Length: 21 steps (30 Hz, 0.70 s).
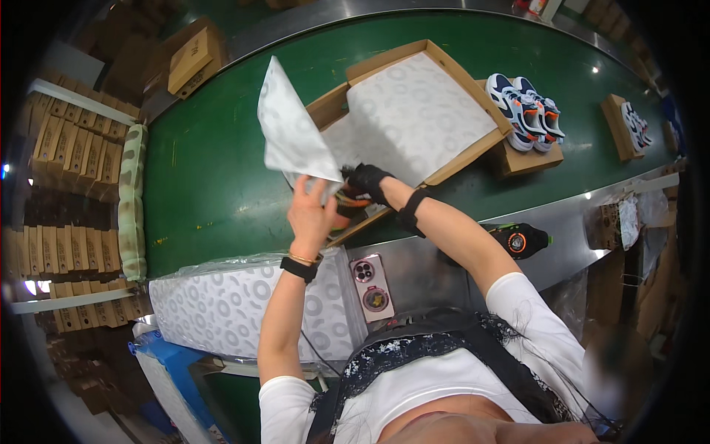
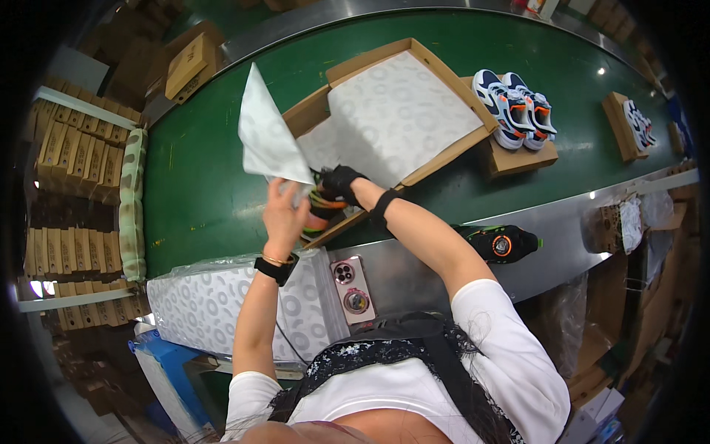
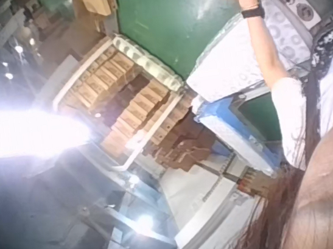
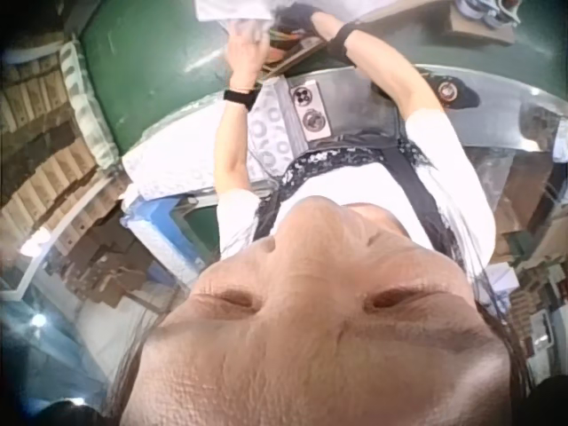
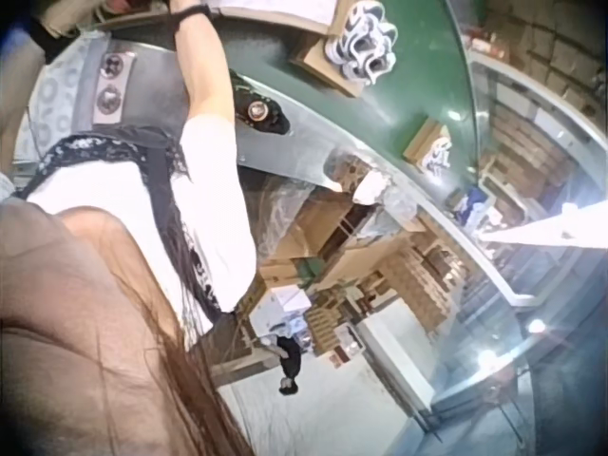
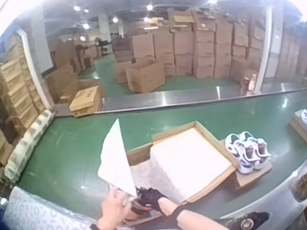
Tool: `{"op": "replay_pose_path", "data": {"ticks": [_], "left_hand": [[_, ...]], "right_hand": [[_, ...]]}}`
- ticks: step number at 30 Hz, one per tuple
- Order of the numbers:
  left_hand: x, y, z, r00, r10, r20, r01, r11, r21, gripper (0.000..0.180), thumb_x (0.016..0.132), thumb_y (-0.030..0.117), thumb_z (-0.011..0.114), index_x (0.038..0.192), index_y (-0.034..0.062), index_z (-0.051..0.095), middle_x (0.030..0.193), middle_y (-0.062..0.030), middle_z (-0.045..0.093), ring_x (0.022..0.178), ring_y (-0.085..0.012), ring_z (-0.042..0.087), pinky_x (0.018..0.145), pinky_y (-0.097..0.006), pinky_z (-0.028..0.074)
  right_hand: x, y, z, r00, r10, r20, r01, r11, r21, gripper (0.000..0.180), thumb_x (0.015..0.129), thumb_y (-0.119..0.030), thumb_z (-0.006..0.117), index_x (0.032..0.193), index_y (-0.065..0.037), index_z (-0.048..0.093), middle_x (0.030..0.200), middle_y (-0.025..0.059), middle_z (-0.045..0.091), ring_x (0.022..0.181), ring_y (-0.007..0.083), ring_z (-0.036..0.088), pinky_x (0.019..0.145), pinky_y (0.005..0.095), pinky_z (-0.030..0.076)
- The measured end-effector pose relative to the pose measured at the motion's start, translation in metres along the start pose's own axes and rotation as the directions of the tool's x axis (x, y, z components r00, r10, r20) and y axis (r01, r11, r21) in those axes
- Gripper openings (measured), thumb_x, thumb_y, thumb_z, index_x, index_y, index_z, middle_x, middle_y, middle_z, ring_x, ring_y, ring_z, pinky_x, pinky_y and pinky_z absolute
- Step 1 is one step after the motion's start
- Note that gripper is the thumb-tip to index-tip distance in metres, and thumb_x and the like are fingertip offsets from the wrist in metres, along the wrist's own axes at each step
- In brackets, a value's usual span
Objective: Packing shoes into boxes with tissue paper on a conveyor belt.
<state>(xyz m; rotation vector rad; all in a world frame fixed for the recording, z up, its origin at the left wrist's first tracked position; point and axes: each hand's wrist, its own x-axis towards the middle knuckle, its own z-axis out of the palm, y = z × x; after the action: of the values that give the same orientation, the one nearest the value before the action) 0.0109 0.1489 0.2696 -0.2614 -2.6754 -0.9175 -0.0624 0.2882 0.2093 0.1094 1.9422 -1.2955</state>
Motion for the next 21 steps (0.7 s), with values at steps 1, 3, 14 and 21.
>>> {"op": "replay_pose_path", "data": {"ticks": [1,3,14,21], "left_hand": [[-0.004,0.006,-0.001,0.983,0.111,0.144,-0.144,0.960,0.241,0.026,0.069,0.019,0.062,0.092,0.0088,0.061,0.099,-0.0142,0.054,0.086,-0.0277,0.055,0.072,-0.033,0.045],[-0.006,0.003,0.001,0.928,0.135,0.348,-0.218,0.953,0.212,0.027,0.067,0.020,0.062,0.094,0.0133,0.061,0.107,-0.0178,0.049,0.098,-0.0326,0.050,0.076,-0.037,0.043],[0.062,-0.065,0.041,0.987,-0.050,0.150,0.059,0.997,-0.054,0.049,0.072,0.025,0.059,0.110,-0.0049,0.048,0.117,-0.0251,0.043,0.110,-0.0322,0.043,0.090,-0.043,0.033],[0.065,0.000,0.069,0.567,-0.302,0.766,-0.226,0.838,0.497,0.058,0.056,0.045,0.068,0.104,0.0153,0.058,0.112,-0.0209,0.046,0.106,-0.0317,0.044,0.080,-0.062,0.027]], "right_hand": [[0.012,0.011,0.006,0.902,-0.422,0.096,0.377,0.656,-0.654,0.057,0.060,-0.024,0.067,0.109,-0.002,0.049,0.091,0.0144,0.059,0.078,0.0257,0.059,0.071,0.0331,0.047],[0.033,0.042,0.018,0.496,-0.859,0.125,0.662,0.280,-0.695,0.066,0.061,-0.029,0.066,0.119,-0.008,0.040,0.099,0.0165,0.056,0.090,0.0306,0.055,0.080,0.0354,0.044],[-0.201,0.092,-0.076,0.442,-0.714,-0.543,0.349,0.694,-0.629,0.042,0.068,-0.014,0.060,0.107,-0.005,0.048,0.108,0.0155,0.048,0.100,0.0305,0.047,0.085,0.0364,0.038],[-0.271,0.209,-0.083,0.458,-0.217,-0.862,-0.164,0.933,-0.322,0.065,0.063,-0.020,0.066,0.117,0.000,0.037,0.110,0.0191,0.043,0.101,0.0342,0.044,0.087,0.0393,0.036]]}}
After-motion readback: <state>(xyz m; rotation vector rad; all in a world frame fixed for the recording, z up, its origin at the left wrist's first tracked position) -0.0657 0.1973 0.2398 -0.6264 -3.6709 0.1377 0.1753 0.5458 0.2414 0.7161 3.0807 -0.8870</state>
